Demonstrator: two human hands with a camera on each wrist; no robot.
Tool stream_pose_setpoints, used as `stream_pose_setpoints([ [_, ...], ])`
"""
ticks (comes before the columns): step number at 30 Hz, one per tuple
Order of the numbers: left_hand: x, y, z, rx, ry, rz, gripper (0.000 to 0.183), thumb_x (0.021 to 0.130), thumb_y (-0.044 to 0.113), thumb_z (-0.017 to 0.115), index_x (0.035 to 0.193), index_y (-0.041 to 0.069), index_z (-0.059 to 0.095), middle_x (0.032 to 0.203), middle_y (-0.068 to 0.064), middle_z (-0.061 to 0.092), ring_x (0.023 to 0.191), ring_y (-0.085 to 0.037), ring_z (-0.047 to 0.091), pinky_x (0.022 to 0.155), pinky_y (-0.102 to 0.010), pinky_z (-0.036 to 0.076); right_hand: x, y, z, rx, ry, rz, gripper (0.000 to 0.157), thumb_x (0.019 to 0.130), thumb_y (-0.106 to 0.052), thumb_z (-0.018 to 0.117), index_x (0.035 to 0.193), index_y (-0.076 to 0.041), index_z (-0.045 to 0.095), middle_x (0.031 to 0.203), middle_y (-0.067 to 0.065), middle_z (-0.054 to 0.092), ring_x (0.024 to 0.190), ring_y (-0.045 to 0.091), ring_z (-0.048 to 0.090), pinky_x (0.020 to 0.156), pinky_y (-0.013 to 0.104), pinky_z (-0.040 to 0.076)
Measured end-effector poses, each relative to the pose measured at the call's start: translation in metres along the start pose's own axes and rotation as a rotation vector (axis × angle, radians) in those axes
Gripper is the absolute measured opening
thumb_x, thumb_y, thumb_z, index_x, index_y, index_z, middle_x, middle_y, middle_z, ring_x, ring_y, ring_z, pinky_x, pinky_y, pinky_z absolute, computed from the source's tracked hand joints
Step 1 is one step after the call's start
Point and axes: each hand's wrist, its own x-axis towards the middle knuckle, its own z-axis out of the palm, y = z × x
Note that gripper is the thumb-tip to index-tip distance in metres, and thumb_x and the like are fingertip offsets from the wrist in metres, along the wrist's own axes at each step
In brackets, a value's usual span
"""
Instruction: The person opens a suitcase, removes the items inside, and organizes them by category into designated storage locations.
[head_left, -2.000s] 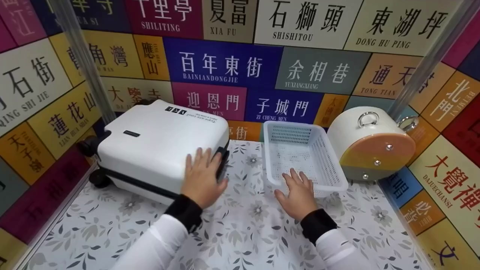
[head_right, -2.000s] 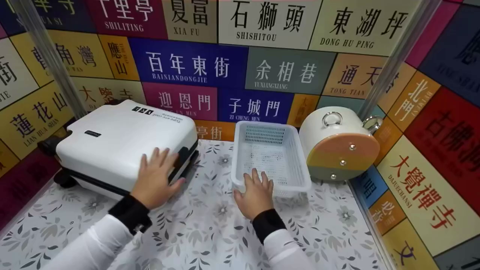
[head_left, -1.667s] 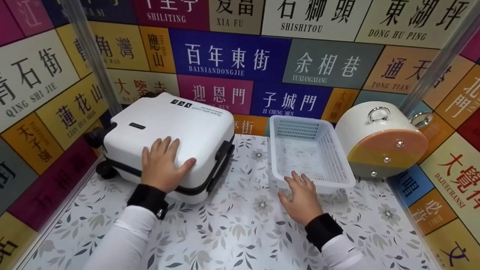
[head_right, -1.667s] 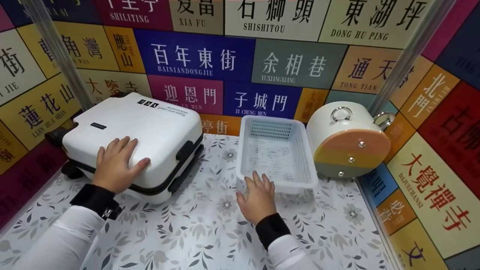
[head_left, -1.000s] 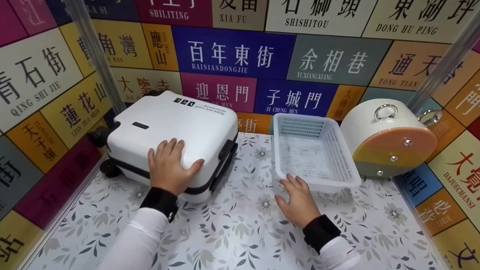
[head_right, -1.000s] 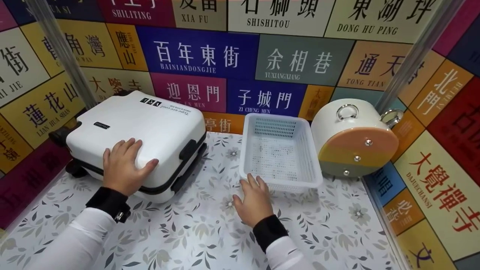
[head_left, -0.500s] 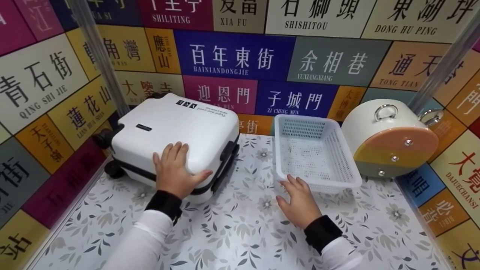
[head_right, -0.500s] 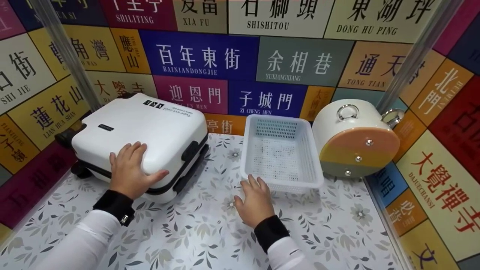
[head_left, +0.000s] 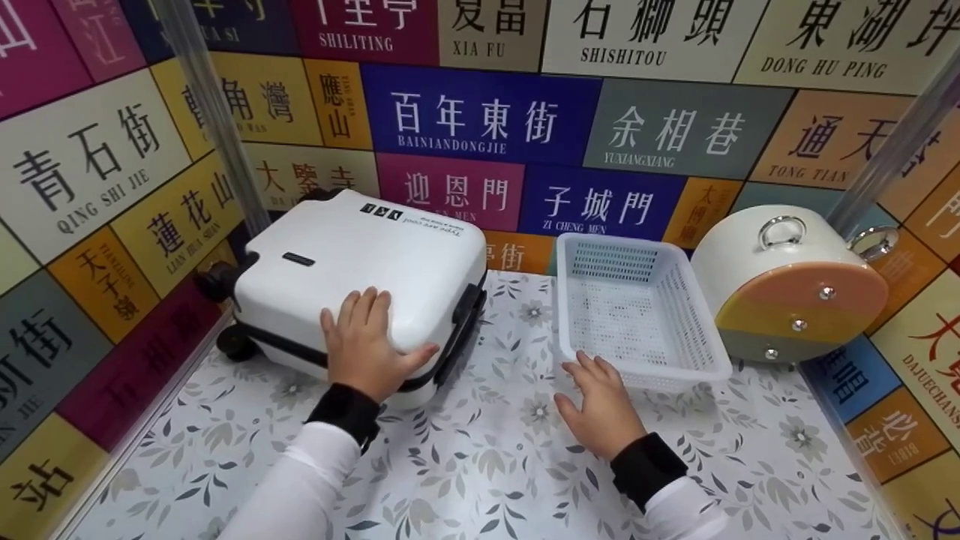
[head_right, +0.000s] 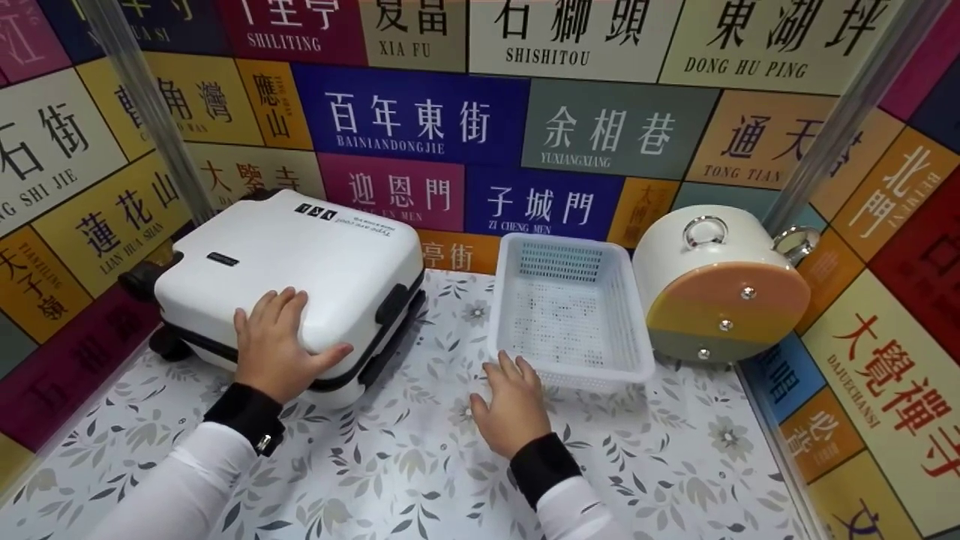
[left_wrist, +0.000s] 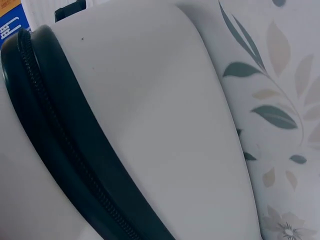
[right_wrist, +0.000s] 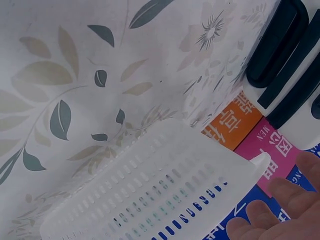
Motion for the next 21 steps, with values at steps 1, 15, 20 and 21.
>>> stream_pose_setpoints([
  [1,-0.001,0.0,0.0,0.002,-0.002,-0.004,0.113,0.073,0.085,0.071,0.153,0.009,0.05,0.161,-0.016,0.049,0.151,-0.04,0.039,0.124,-0.074,0.016,0.0,0.0,0.001,0.001,-0.003,-0.003,0.049,0.097,-0.018,0.073,0.141,0.002,0.062,0.158,0.03,0.047,0.148,0.055,0.036,0.122,0.067,0.033],
  [15,-0.019,0.009,0.0,0.064,0.026,-0.005,0.107,0.076,0.074,0.08,0.155,0.009,0.047,0.161,-0.015,0.048,0.152,-0.038,0.038,0.125,-0.072,0.015,0.023,-0.031,0.033,-0.039,-0.091,-0.107,0.053,0.096,-0.022,0.072,0.143,0.0,0.061,0.159,0.024,0.05,0.148,0.052,0.039,0.123,0.063,0.034],
  [20,-0.018,0.02,0.005,0.08,0.026,0.024,0.113,0.071,0.071,0.085,0.157,0.009,0.045,0.161,-0.014,0.048,0.152,-0.038,0.038,0.125,-0.072,0.019,0.049,-0.046,0.054,-0.085,-0.231,-0.21,0.063,0.096,-0.024,0.072,0.151,-0.002,0.053,0.164,0.02,0.044,0.15,0.051,0.037,0.125,0.06,0.032],
  [21,-0.017,0.024,0.007,0.085,0.021,0.041,0.116,0.07,0.071,0.087,0.157,0.009,0.044,0.162,-0.015,0.047,0.152,-0.038,0.038,0.125,-0.072,0.019,0.054,-0.046,0.058,-0.106,-0.253,-0.22,0.065,0.096,-0.024,0.072,0.153,-0.002,0.051,0.165,0.019,0.043,0.15,0.05,0.037,0.126,0.058,0.032],
])
